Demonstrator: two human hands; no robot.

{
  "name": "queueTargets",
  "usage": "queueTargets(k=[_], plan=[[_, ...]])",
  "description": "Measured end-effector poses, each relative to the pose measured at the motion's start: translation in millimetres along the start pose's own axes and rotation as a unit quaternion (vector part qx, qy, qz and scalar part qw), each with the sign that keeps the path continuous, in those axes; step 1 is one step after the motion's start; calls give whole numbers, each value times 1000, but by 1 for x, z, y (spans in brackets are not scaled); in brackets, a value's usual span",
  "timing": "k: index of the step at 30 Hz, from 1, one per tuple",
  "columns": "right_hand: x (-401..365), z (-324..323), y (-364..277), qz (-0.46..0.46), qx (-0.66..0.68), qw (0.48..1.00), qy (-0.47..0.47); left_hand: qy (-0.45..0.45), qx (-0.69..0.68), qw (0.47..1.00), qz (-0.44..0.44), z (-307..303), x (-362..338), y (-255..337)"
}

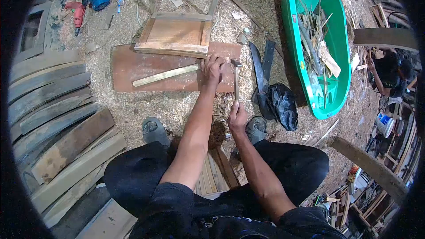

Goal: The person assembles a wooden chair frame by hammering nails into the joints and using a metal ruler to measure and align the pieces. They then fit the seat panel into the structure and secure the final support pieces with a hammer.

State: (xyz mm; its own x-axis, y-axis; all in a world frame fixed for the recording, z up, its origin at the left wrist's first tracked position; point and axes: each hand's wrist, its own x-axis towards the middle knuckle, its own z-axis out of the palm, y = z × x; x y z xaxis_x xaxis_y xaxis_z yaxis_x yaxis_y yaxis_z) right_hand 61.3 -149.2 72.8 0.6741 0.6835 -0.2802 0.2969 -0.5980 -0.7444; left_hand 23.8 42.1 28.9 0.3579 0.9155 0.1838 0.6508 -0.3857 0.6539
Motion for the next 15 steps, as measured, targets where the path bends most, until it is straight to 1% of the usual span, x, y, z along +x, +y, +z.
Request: queueTargets(k=[3,5,6,7,10,13,14,15], plan=[[0,-3,-7,-18,-20,1000,9,0,-3,1000,-7,-1,-3,1],[6,0,-7,7,-27,1000,-5,-6,-14,1000,-5,1,1,0],[4,0,-9,23,-31,999,-16,-17,-17,1000,-6,-7,1,5],[5,-2,-10,14,-24,1000,-14,-28,-19,999,-5,-14,1,7],[6,-3,-14,22,-43,999,-21,8,-5,1000,14,-8,0,7],[6,-8,-16,17,-11,999,-31,25,-28,999,36,-1,2,0],[5,-9,-16,19,4,999,-39,19,-17,999,27,2,2,-3],[4,-9,-13,5,48,998,-37,13,-7,1000,18,3,1,-3]])
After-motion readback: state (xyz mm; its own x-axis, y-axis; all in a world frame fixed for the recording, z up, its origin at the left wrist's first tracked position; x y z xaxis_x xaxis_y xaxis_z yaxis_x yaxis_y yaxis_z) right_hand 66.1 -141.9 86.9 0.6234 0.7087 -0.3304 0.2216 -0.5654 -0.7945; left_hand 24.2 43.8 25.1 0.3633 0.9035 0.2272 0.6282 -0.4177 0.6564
